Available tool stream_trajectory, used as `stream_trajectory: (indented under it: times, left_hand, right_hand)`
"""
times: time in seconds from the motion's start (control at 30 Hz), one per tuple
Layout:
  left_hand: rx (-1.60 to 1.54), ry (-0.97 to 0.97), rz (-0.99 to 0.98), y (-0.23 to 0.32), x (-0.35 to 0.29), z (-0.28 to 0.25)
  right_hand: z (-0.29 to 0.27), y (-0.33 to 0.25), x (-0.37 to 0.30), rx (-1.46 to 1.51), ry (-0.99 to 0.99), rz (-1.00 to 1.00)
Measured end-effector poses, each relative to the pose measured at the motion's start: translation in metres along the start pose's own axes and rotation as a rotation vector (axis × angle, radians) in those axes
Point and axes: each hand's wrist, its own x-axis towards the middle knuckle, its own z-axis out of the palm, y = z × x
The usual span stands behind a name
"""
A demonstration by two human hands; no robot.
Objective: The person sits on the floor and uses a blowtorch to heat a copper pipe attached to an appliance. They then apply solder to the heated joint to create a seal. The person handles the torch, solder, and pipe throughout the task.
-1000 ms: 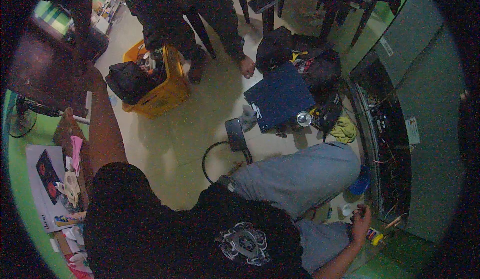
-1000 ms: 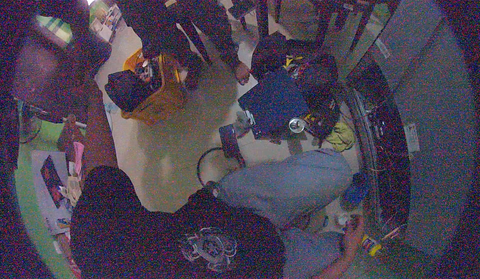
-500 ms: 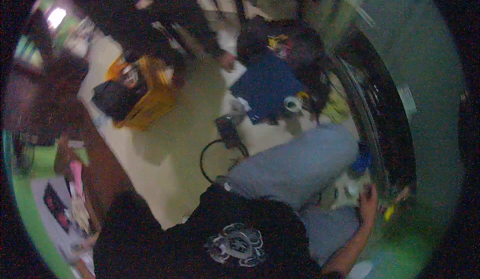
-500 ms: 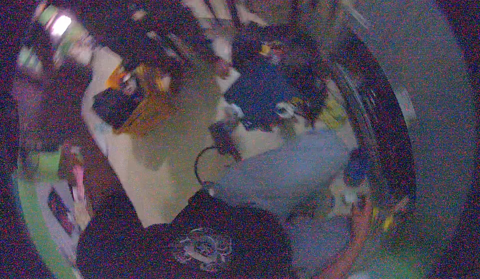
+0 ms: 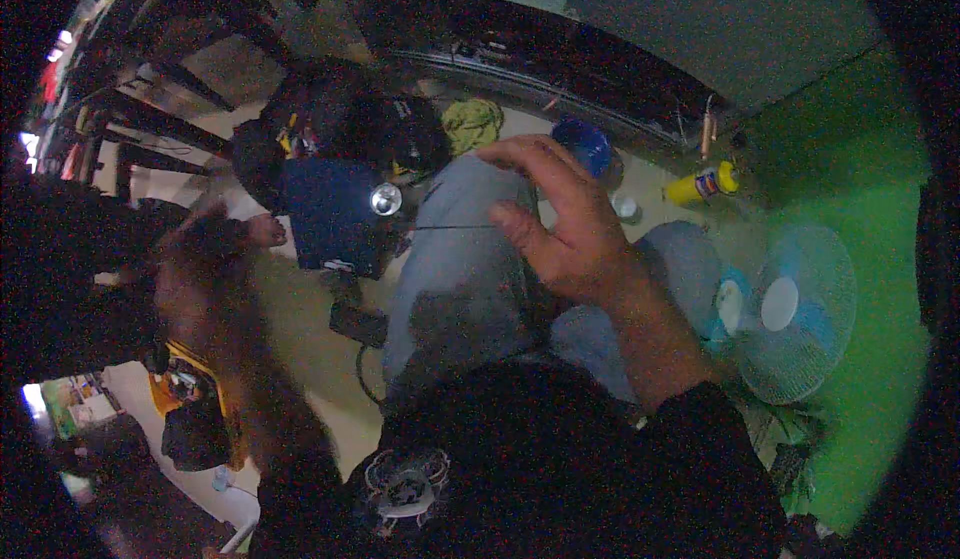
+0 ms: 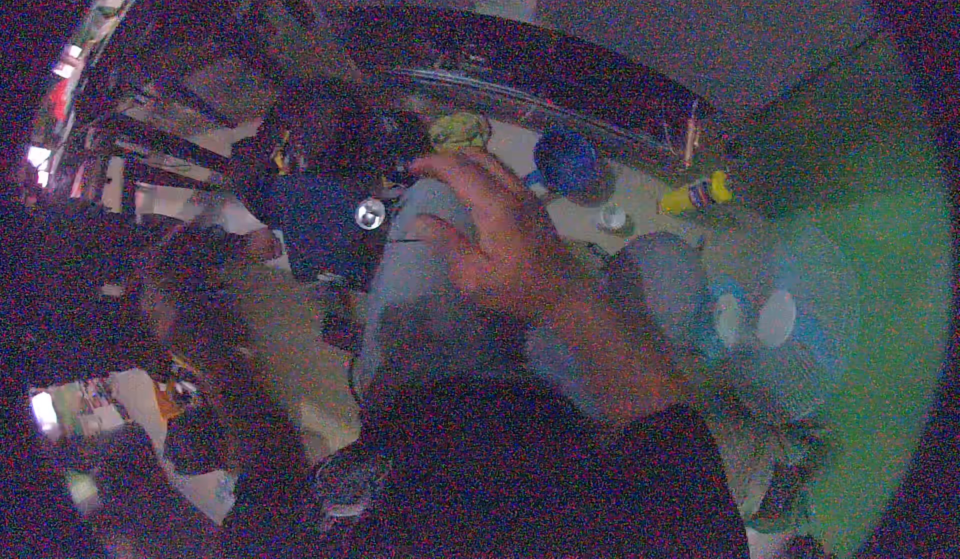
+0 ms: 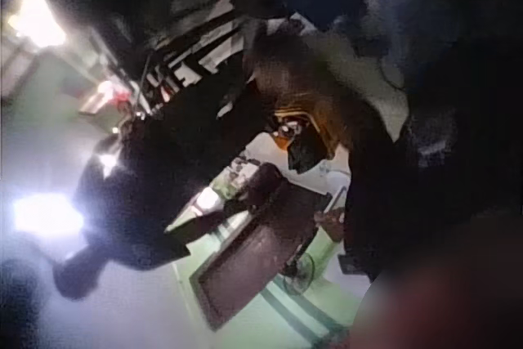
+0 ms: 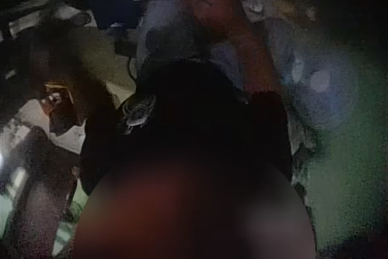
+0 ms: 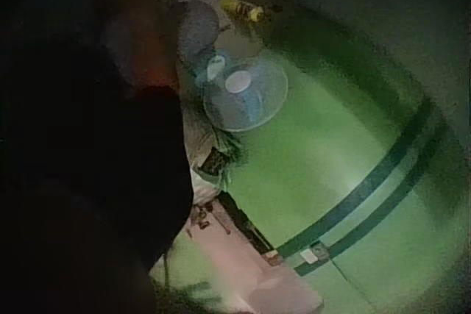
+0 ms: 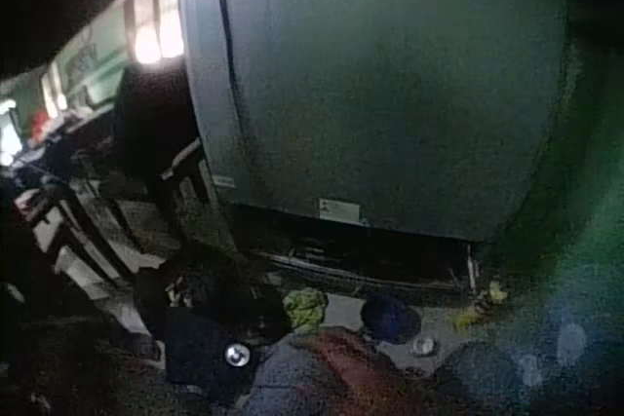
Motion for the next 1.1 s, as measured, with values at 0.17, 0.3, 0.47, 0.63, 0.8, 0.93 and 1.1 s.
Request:
stream_trajectory:
  times: [0.17,0.3,0.47,0.63,0.8,0.93,1.1]
  left_hand:
    - [-0.332,-0.399,-0.258,0.025,0.008,0.117]
    - [-0.472,-0.577,-0.452,0.023,-0.003,0.163]
    - [-0.698,-0.64,-0.524,0.002,-0.035,0.195]
    - [-0.905,-0.622,-0.515,0.002,-0.063,0.228]
    - [-1.056,-0.508,-0.751,0.002,-0.063,0.239]
    - [-1.139,-0.578,-0.695,-0.011,-0.059,0.23]
    - [-1.296,-0.759,-0.75,-0.027,-0.051,0.215]
  right_hand:
    - [-0.012,-0.001,0.018,0.492,-0.303,0.312]
    - [-0.025,0.02,-0.006,0.276,-0.165,0.428]
    - [-0.037,0.03,-0.04,0.126,0.041,0.506]
    - [-0.033,0.035,-0.056,0.059,0.102,0.522]
    - [-0.019,0.04,-0.073,0.065,0.139,0.527]
    - [-0.01,0.044,-0.079,0.055,0.114,0.53]
    - [-0.017,0.044,-0.074,0.023,0.006,0.416]
